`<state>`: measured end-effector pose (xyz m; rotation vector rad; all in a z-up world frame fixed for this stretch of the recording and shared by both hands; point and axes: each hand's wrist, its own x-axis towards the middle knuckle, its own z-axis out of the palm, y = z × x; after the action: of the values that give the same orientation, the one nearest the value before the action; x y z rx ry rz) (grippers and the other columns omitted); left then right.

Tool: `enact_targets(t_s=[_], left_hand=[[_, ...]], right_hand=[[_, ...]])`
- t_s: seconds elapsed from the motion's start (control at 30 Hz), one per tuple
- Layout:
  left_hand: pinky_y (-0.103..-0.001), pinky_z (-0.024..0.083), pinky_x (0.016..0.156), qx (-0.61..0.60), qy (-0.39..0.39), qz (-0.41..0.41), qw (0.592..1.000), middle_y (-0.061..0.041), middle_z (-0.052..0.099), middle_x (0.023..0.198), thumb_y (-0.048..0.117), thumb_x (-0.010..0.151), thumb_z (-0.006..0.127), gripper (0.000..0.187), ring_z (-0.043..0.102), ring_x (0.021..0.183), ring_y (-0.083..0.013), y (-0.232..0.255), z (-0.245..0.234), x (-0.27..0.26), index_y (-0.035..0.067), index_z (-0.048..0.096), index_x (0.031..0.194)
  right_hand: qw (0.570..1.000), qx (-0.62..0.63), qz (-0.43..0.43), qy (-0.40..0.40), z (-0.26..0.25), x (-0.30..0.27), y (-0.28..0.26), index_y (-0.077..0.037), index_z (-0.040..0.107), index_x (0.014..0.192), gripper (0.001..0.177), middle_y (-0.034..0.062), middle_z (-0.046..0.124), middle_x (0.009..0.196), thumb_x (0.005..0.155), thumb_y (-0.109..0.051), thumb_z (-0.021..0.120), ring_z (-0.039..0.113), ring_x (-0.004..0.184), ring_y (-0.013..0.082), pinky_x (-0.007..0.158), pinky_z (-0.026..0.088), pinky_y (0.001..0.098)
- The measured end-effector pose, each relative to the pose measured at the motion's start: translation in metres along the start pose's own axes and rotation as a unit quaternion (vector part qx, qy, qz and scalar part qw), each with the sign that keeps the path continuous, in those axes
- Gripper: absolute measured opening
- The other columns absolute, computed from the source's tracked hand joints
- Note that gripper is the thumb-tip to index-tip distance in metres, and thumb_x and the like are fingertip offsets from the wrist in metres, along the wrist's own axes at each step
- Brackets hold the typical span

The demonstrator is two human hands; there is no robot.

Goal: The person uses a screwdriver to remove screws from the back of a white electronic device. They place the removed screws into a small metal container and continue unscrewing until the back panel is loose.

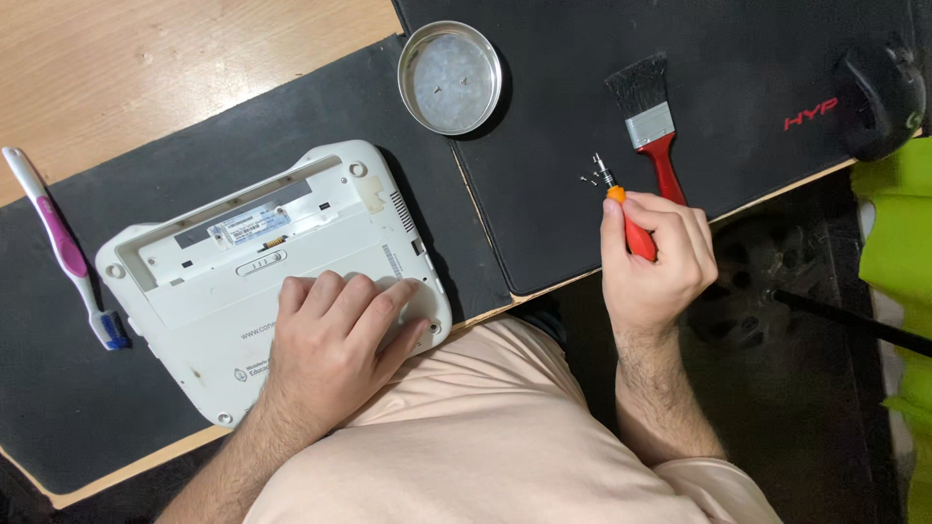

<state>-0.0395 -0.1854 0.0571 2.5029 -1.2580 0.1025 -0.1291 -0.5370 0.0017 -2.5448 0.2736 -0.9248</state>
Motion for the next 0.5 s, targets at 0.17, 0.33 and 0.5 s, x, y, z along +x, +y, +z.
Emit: enact_targets(t_s=[0.17, 0.33, 0.5], left_hand=[[-0.046, 0.04, 0.081, -0.005, -0.001, 0.001, 1.0, 0.001, 0.069, 0.102, 0.045, 0.119, 0.087, 0.033, 0.06, 0.086, -0.0271, -0.001, -0.002, -0.001, 0.017, 0.08, 0.136], [-0.047, 0.042, 0.082, 0.0, -0.004, 0.004, 1.0, 0.0, 0.069, 0.105, 0.048, 0.12, 0.085, 0.037, 0.061, 0.089, -0.028, -0.001, -0.003, -0.003, 0.017, 0.08, 0.139], [-0.047, 0.044, 0.083, 0.003, -0.001, 0.009, 1.0, 0.0, 0.072, 0.11, 0.049, 0.12, 0.086, 0.039, 0.062, 0.09, -0.0283, -0.003, -0.004, -0.004, 0.017, 0.081, 0.141]], right_hand=[[1.0, -0.003, -0.018, -0.022, -0.005, -0.004, -0.004, 0.005, 0.082, 0.108, 0.023, 0.0218, 0.091, 0.115, 0.11, 0.018, 0.102, 0.083, 0.095, 0.0373, 0.093, 0.063, 0.05], [0.999, 0.009, -0.021, -0.038, -0.008, -0.013, -0.007, 0.006, 0.083, 0.109, 0.02, 0.0232, 0.089, 0.116, 0.112, 0.015, 0.1, 0.082, 0.098, 0.0402, 0.096, 0.062, 0.0529], [0.998, 0.024, -0.041, -0.034, -0.004, -0.015, -0.02, 0.007, 0.084, 0.105, 0.023, 0.0221, 0.09, 0.111, 0.105, 0.02, 0.104, 0.082, 0.094, 0.0365, 0.089, 0.064, 0.0483]])
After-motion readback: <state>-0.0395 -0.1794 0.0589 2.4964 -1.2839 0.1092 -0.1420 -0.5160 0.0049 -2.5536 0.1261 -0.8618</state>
